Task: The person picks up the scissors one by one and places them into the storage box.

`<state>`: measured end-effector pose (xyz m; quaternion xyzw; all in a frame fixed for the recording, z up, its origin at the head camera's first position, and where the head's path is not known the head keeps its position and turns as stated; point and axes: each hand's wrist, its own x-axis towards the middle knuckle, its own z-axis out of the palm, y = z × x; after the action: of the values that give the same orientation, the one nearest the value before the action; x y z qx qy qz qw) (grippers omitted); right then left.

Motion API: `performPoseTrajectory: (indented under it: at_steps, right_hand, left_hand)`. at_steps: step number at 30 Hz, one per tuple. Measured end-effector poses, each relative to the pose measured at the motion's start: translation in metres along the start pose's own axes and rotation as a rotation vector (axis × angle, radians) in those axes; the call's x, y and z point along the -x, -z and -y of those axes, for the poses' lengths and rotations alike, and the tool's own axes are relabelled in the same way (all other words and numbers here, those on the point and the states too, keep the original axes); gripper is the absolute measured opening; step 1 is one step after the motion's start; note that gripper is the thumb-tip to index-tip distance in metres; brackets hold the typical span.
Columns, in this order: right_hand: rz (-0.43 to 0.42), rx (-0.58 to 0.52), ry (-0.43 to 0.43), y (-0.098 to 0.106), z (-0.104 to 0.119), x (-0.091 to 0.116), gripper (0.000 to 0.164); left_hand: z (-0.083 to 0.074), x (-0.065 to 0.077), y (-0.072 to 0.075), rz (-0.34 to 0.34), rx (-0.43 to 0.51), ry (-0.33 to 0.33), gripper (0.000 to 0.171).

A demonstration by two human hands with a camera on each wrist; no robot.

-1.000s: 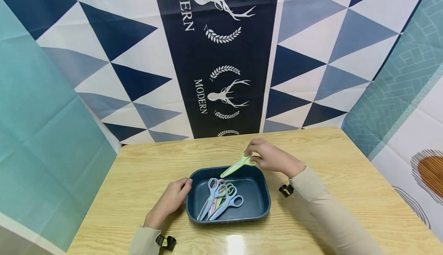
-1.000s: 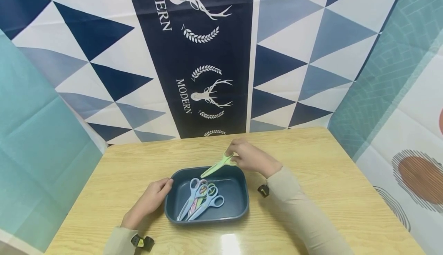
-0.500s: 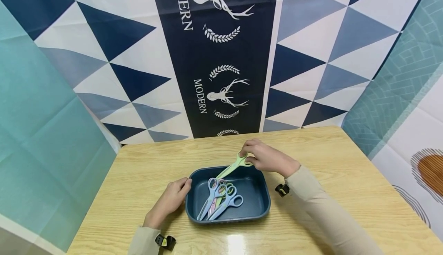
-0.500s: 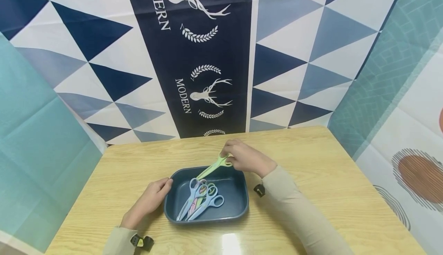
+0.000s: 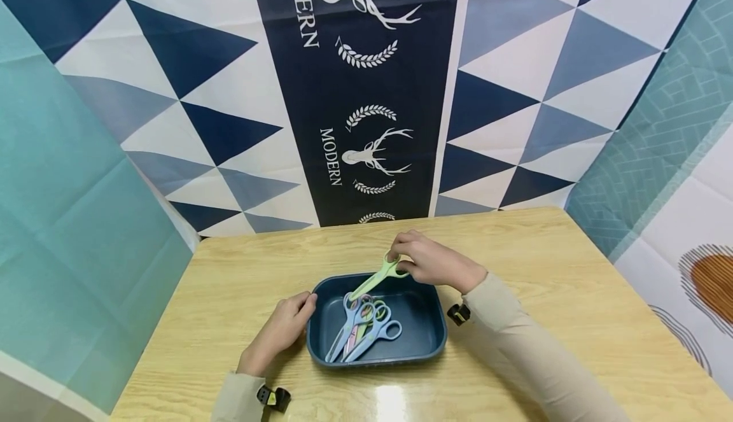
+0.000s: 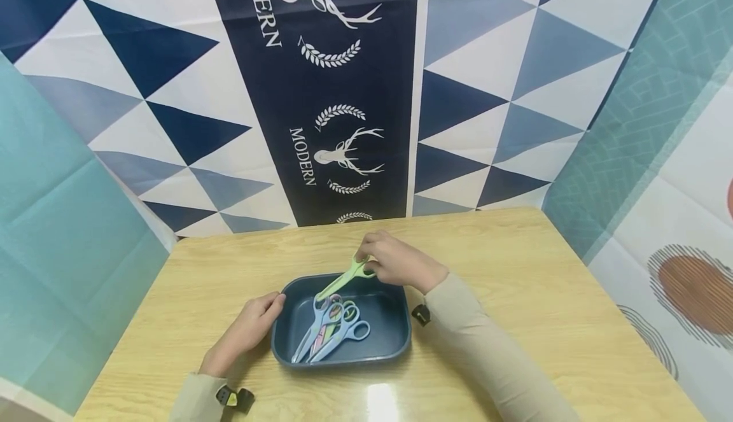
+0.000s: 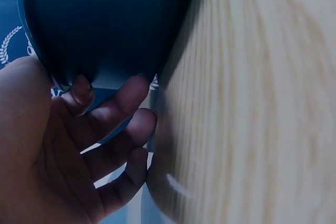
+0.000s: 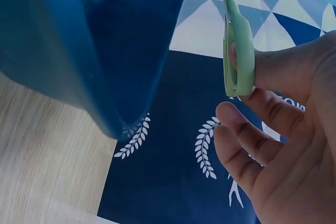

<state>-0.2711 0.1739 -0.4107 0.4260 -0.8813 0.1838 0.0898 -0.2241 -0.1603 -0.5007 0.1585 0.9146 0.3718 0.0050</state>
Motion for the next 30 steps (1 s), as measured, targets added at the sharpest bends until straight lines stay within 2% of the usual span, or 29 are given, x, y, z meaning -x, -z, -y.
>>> performPoseTrajectory:
  at_steps: [10, 20, 30]
  right_hand:
    - [0.035, -0.001, -0.023, -0.004, 0.003, -0.007, 0.012]
    - [0.051, 0.016, 0.004, -0.009, 0.009, -0.015, 0.013]
    - [0.045, 0.002, 0.013, -0.014, 0.014, -0.017, 0.013]
  left_hand:
    - [0.001, -0.001, 0.000, -0.007, -0.008, 0.010, 0.041]
    - [0.003, -0.001, -0.002, -0.037, -0.014, -0.017, 0.041]
    - [0.003, -0.002, -0.003, -0.025, -0.006, -0.015, 0.041]
